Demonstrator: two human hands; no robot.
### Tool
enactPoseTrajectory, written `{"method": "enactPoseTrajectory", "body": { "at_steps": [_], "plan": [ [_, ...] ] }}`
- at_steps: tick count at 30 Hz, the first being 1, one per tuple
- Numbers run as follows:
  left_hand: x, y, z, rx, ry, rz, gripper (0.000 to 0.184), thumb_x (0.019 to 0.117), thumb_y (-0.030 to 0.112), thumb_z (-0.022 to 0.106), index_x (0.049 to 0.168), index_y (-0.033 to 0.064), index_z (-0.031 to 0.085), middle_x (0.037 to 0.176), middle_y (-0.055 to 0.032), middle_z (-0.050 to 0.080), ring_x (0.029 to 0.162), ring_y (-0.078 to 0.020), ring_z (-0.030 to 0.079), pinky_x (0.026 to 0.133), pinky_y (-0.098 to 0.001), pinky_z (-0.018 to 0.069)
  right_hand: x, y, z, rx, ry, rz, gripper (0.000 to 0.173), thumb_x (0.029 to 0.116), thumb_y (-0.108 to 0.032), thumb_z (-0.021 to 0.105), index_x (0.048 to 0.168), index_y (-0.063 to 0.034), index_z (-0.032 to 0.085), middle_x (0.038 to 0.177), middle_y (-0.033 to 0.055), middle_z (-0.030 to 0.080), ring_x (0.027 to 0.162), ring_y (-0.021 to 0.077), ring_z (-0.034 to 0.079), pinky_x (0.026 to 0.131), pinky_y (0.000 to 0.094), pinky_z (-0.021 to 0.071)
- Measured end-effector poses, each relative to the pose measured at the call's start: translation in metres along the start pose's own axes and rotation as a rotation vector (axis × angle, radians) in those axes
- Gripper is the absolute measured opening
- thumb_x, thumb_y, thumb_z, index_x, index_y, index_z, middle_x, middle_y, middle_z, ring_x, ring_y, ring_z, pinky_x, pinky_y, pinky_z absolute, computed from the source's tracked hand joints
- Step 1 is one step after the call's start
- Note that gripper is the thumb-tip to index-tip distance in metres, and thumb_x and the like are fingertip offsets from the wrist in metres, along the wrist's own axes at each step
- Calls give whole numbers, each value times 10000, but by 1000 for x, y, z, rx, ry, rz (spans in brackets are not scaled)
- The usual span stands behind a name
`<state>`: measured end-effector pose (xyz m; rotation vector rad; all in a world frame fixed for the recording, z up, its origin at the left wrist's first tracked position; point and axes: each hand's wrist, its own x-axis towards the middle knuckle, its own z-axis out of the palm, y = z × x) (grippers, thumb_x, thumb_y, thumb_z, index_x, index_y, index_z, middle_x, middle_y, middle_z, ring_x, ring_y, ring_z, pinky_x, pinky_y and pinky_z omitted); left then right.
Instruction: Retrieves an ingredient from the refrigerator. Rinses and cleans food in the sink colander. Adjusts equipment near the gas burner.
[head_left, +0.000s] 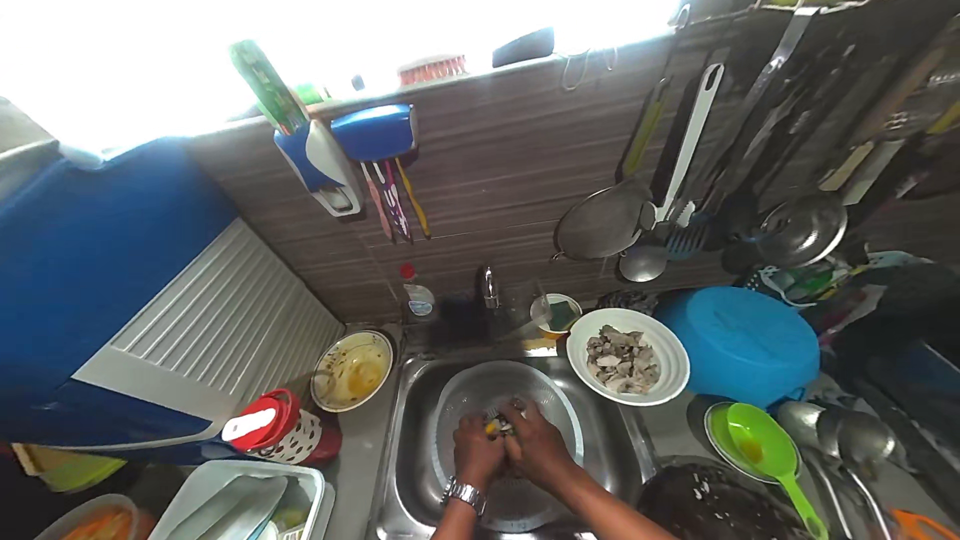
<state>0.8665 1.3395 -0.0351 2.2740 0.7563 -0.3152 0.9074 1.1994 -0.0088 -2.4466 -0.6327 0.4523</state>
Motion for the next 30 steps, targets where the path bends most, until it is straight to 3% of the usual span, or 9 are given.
{"method": "enactPoseTrajectory", "body": {
  "at_steps": [3,7,10,12,13,16,22,25,30],
  "plan": [
    [3,-2,-6,60,-69,74,536,932,324,657,1385,43,600,1402,-190,591,1292,-332,583,1093,-513,475,8,15,-3,68,-13,53,465,946,-265,581,1408,-235,618,1389,222,567,1096,359,672,891,525,574],
    [6,-20,-22,-164,-104,134,508,937,254,686,1401,63,605,1333,-182,649,1240,-301,626,1088,-497,484,24,45,-14,323,61,81,388,973,-217,579,1336,-129,684,1295,151,679,1224,318,621,1068,524,476],
    [11,-29,-17,-303,-104,79,538,903,265,716,1404,105,606,1378,-198,600,1241,-324,608,1051,-525,502,28,48,-15,507,95,128,370,955,-175,583,1301,-121,704,1242,98,714,1137,236,674,994,492,534],
    [11,-33,-17,-346,-121,39,635,874,327,735,1455,137,562,1512,-236,469,1349,-372,514,1100,-556,452,31,49,-12,614,122,187,363,950,-125,597,1298,-110,701,1243,94,713,1074,220,696,932,485,568],
    [9,-33,-18,-377,-146,15,668,875,342,735,1480,146,530,1517,-239,468,1342,-373,524,1088,-560,461,33,50,-11,645,128,213,365,949,-111,597,1298,-112,701,1256,89,709,1070,217,697,925,482,572],
    [7,-36,-18,-499,-238,-29,662,905,312,710,1497,118,487,1355,-222,609,1187,-343,635,997,-549,525,36,52,-7,730,130,266,361,944,-74,588,1283,-107,707,1253,81,711,1038,204,702,892,457,581],
    [-5,-35,-13,-717,-201,-55,554,875,143,685,1414,83,572,1234,-204,663,1043,-302,679,884,-505,571,37,60,6,1010,187,442,278,980,-45,565,1216,-27,711,1082,145,708,882,214,666,754,413,562],
    [-13,-34,-12,-865,-200,-99,529,875,99,668,1394,50,576,1147,-201,686,944,-285,693,806,-474,588,38,62,12,1108,177,540,289,971,-31,541,1214,-8,696,1069,151,694,886,228,653,746,426,556],
    [-27,-41,-6,-1100,-201,-172,467,894,67,614,1359,26,592,1015,-184,708,822,-258,697,715,-437,595,30,56,13,1385,199,836,170,1012,-164,571,1027,-10,641,822,133,649,681,221,631,586,406,544]
  ]
}}
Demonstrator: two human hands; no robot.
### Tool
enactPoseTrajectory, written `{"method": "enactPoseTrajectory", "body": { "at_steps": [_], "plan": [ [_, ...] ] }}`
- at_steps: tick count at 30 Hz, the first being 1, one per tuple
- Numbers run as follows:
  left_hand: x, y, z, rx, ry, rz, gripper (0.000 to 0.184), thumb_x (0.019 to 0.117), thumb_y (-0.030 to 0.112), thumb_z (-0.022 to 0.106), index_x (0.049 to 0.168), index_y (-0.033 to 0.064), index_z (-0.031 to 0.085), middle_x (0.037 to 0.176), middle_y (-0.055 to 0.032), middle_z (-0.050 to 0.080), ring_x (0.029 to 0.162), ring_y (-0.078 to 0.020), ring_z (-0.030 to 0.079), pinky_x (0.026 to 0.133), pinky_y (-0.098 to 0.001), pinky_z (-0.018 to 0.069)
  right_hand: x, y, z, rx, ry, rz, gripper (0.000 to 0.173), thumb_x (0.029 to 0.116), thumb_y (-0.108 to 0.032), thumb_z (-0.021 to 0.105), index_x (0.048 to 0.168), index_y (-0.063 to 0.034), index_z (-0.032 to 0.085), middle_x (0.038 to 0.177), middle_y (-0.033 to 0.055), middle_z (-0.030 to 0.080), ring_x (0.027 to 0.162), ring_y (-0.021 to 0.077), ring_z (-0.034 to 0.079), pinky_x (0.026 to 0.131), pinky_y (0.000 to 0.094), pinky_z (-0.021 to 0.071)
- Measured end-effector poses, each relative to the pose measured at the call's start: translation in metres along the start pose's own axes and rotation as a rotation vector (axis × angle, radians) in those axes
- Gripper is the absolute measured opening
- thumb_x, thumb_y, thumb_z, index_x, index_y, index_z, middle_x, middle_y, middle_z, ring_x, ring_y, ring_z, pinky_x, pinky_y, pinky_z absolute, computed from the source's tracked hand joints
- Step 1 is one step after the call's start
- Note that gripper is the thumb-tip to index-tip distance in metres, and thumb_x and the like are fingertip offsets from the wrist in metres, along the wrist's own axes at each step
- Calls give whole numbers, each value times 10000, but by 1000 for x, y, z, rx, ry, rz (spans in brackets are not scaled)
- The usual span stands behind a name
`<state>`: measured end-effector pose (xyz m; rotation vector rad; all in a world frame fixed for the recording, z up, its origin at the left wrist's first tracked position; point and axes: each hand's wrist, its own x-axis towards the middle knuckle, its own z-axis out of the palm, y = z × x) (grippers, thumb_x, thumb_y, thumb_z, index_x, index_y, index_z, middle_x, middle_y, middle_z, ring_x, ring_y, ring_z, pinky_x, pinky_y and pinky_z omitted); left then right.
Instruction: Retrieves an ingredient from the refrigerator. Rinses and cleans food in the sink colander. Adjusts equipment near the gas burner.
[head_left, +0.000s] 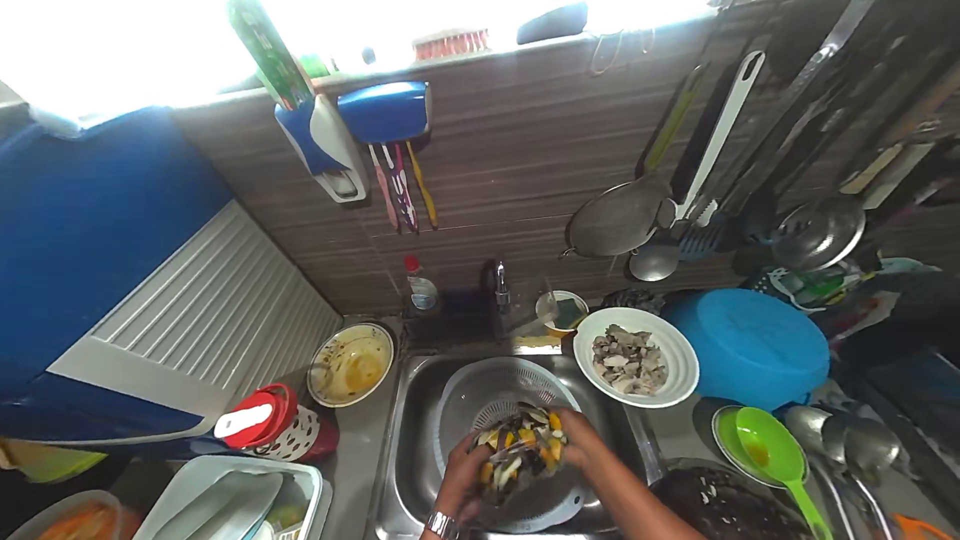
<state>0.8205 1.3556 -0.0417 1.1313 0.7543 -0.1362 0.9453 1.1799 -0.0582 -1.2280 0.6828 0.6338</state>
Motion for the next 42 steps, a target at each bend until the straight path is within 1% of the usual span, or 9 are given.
{"method": "enactPoseTrajectory", "body": {
  "at_steps": [8,16,21,24,27,30,35,38,42],
  "plan": [
    [-17,-6,20,-575,205,-113,193,993,160,537,1052,0,629,873,-156,678,786,-250,678,690,-426,585,-22,30,6,-26,-44,120,380,1088,-410,426,1122,-82,615,865,96,636,722,209,624,611,412,537],
    [14,-1,20,-455,214,-87,510,1066,478,477,1317,52,603,1164,-162,686,1057,-280,672,894,-500,568,-43,51,14,-28,-118,285,720,1045,-694,255,1383,-107,498,1091,209,643,812,332,671,607,476,574],
    [12,-7,19,-280,138,-64,464,1066,335,553,1360,-24,545,1231,-207,633,1048,-298,656,886,-468,571,-42,32,8,14,-123,247,855,981,-795,202,1562,-183,338,1393,257,549,1089,448,654,786,614,588],
    [22,-3,13,7,133,-59,404,1048,230,606,1289,-91,562,1118,-225,658,907,-271,689,810,-421,602,-45,27,8,-57,-123,250,928,964,-820,220,1588,-135,261,1369,325,535,968,477,686,733,596,608],
    [45,2,6,494,113,-60,317,1048,222,580,1171,-65,637,954,-195,677,783,-265,688,755,-453,602,-46,25,9,-199,-118,199,878,1010,-739,334,1531,-33,303,1128,332,639,805,426,712,682,545,612],
    [55,14,6,858,115,4,326,1050,251,532,1132,-6,714,1072,-220,704,982,-339,692,903,-544,548,-30,22,4,-660,-131,48,534,1063,-472,531,1297,8,525,970,187,714,732,282,739,662,438,635],
    [47,36,13,951,122,286,297,1013,167,550,1108,-48,732,1361,-250,585,1292,-345,559,1113,-473,447,-9,11,-1,-1382,-134,-272,423,1065,-394,495,1127,-29,699,1080,203,705,999,364,699,885,582,548],
    [36,43,9,732,49,506,245,982,107,550,986,-31,753,1259,-157,685,1184,-236,642,1044,-417,506,-36,-9,11,-1524,-115,-423,396,1049,-363,460,1007,-55,705,995,187,714,1000,379,691,834,611,525],
    [23,48,0,465,31,445,303,1001,136,491,1130,26,742,967,-81,734,805,-161,689,778,-374,586,-65,-20,13,-1515,-95,-675,395,1034,-343,449,902,-55,685,885,155,699,895,346,702,741,583,532]
  ]
}}
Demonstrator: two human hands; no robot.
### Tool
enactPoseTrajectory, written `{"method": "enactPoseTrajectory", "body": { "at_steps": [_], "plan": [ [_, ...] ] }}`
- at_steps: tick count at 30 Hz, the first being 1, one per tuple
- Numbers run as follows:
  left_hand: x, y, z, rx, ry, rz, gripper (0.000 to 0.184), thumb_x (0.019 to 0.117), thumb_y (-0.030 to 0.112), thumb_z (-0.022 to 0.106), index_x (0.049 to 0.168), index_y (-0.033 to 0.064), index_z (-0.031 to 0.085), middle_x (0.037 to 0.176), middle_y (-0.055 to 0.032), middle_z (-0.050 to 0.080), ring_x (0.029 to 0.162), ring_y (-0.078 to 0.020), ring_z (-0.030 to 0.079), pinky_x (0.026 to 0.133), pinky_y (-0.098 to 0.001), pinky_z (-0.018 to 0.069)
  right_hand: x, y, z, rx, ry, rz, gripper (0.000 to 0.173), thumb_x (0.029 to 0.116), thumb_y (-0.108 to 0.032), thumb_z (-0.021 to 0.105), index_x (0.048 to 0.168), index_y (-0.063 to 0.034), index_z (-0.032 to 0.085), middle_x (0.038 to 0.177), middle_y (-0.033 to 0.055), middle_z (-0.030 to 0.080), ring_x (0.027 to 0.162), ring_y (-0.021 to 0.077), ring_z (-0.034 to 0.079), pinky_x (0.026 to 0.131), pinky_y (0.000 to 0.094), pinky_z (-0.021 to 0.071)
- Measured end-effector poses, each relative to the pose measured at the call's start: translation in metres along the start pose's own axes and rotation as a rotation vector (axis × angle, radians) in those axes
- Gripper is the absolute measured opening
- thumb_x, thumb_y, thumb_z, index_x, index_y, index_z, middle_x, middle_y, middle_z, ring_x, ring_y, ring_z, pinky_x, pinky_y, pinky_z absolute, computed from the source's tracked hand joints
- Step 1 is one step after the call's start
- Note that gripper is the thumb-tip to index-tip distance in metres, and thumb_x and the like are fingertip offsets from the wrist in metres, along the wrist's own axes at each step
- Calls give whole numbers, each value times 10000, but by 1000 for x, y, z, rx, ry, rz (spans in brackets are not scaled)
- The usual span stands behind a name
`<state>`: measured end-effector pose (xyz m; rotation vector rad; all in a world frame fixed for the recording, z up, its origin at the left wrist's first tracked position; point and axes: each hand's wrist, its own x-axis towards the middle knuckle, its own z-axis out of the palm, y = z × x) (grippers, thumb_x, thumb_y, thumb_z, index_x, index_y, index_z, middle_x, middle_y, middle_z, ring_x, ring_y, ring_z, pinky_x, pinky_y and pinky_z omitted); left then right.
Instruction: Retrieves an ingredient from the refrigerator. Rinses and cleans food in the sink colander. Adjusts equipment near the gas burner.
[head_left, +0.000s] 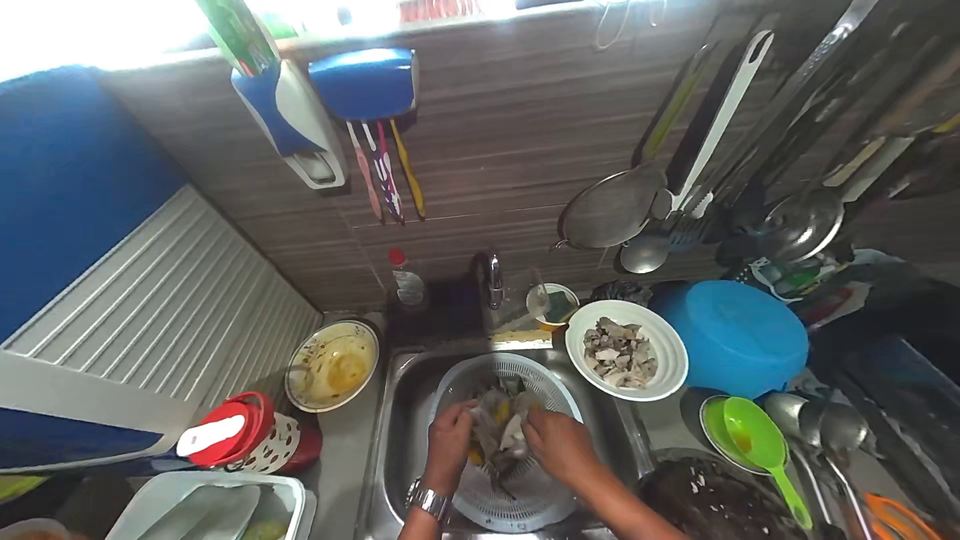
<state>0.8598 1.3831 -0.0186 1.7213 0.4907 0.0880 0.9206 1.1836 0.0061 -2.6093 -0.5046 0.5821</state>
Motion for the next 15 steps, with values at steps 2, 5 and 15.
{"method": "enactPoseTrajectory", "body": {
  "at_steps": [2,5,15],
  "plan": [
    [-6,-1,-5,-21,7,29,304,986,134,483,1110,41,746,944,-60,740,769,-135,688,758,-345,590,-3,2,2,-11,98,-76,396,1026,-327,463,851,-43,676,844,151,693,841,333,706,699,565,537],
    [-8,-11,-10,87,20,-12,305,998,151,487,1116,36,743,944,-73,739,799,-156,700,782,-376,593,-7,4,2,-47,150,-123,403,1039,-327,458,845,-42,668,832,146,686,832,326,709,688,546,548],
    [-18,-27,-17,69,111,-210,275,1032,123,498,1176,6,701,908,-106,746,743,-202,725,705,-384,619,4,7,-11,36,-2,-23,594,1078,-530,397,924,-20,659,857,171,669,870,347,685,780,559,539]
  ]
}}
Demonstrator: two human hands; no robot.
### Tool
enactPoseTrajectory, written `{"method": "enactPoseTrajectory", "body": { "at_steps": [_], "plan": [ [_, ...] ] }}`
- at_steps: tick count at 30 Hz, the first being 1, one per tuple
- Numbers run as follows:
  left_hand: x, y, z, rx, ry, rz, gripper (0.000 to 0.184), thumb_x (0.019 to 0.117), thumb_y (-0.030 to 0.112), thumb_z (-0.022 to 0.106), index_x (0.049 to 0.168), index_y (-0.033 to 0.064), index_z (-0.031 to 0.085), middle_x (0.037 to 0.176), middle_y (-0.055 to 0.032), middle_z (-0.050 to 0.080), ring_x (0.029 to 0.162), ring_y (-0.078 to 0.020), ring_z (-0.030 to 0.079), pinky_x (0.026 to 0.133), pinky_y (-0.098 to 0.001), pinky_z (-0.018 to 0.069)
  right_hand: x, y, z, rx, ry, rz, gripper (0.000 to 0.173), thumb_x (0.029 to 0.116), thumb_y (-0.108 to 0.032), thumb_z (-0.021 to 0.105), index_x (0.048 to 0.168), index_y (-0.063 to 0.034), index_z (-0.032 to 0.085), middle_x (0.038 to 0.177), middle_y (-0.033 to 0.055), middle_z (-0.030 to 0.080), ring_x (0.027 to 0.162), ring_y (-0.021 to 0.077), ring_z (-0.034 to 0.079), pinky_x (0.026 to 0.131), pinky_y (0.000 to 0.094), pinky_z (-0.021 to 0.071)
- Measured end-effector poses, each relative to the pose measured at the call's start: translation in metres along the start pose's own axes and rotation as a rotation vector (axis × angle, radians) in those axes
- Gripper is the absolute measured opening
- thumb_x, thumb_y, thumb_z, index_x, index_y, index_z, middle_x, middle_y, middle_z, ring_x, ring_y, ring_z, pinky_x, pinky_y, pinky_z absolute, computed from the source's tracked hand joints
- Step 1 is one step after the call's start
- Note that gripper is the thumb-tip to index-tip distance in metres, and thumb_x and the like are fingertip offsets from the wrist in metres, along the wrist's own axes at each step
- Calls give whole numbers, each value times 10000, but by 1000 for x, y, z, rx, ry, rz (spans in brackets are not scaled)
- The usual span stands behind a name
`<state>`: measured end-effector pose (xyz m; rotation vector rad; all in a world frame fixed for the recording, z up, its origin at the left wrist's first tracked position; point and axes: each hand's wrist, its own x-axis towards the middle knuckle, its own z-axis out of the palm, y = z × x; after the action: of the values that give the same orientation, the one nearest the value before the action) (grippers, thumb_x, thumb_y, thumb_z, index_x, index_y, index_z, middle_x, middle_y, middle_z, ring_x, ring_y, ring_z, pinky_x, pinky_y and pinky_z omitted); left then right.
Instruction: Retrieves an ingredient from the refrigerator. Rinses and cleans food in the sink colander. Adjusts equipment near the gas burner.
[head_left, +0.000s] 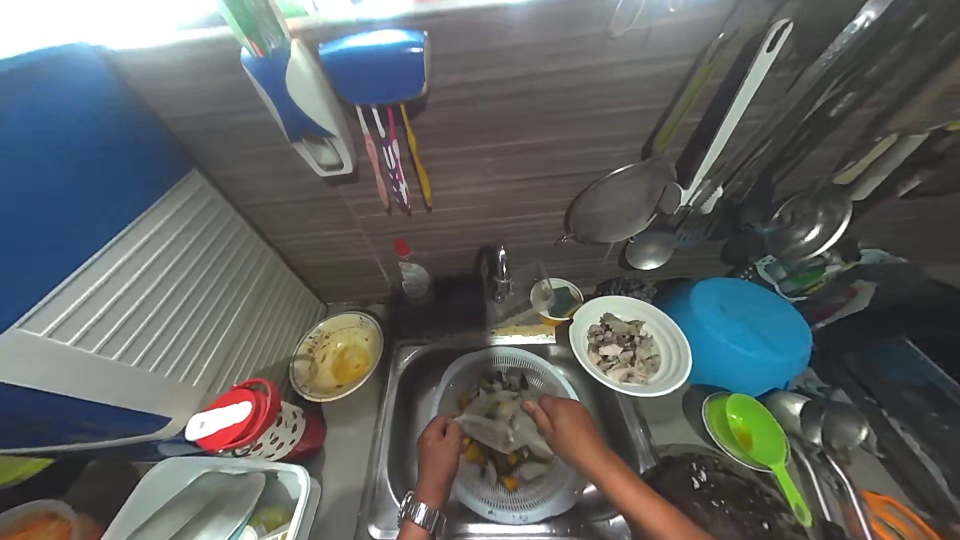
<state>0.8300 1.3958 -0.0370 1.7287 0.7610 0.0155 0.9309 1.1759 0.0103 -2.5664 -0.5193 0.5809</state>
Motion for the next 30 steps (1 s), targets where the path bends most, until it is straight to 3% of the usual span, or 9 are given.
{"method": "enactPoseTrajectory", "body": {
  "at_steps": [2,4,8,11,13,15,20,25,30],
  "plan": [
    [-3,5,-5,-118,23,25,287,1021,102,481,1186,-11,686,880,-109,733,718,-193,719,680,-367,622,4,10,0,25,101,-40,614,1061,-555,414,838,-27,636,766,149,628,763,324,656,693,531,521],
    [-9,1,-10,-211,20,54,296,1016,97,479,1177,-34,690,894,-110,720,736,-185,706,708,-362,615,4,21,0,-11,-50,65,564,1071,-512,452,1020,8,665,969,211,683,966,387,683,850,580,538],
    [-14,12,-13,-470,-102,201,262,919,86,461,908,-23,700,1221,-163,721,1016,-238,705,896,-398,571,6,38,7,277,-29,-16,413,1010,-375,622,1042,36,631,899,179,658,843,310,670,824,500,562],
    [-7,12,-4,-680,-90,135,222,954,104,473,834,13,636,934,-137,753,878,-226,730,825,-382,602,8,44,15,528,-10,74,299,943,-244,718,1032,28,633,916,152,658,815,257,660,786,459,566],
    [-4,11,5,-779,-63,27,152,973,145,528,916,28,606,802,-85,682,750,-188,686,725,-363,600,7,41,20,724,38,133,251,892,-151,757,983,19,596,911,140,670,774,234,686,738,427,610],
    [-3,10,15,-820,-56,-101,155,995,148,589,1058,7,589,838,-95,659,742,-193,670,695,-376,601,4,37,22,916,87,163,269,853,-84,772,974,16,554,880,134,648,736,225,668,704,404,604],
    [-3,-5,31,-493,-276,-232,563,917,77,723,1422,-28,499,1116,-208,687,914,-261,704,797,-430,609,4,24,20,1232,165,133,307,832,-10,775,952,-32,493,758,63,581,581,137,563,559,295,526],
    [7,-10,33,385,-597,-87,264,959,215,680,1105,-3,709,1020,-172,695,921,-263,666,873,-477,542,5,13,12,1421,264,47,308,810,15,779,860,-79,490,676,15,563,507,71,502,464,228,445],
    [13,-12,27,237,-339,-87,280,1007,218,631,1127,-32,673,1063,-217,678,985,-321,664,914,-532,535,4,23,11,1120,221,-6,312,790,-95,840,879,-71,543,770,30,596,633,108,569,576,274,509]
  ]
}}
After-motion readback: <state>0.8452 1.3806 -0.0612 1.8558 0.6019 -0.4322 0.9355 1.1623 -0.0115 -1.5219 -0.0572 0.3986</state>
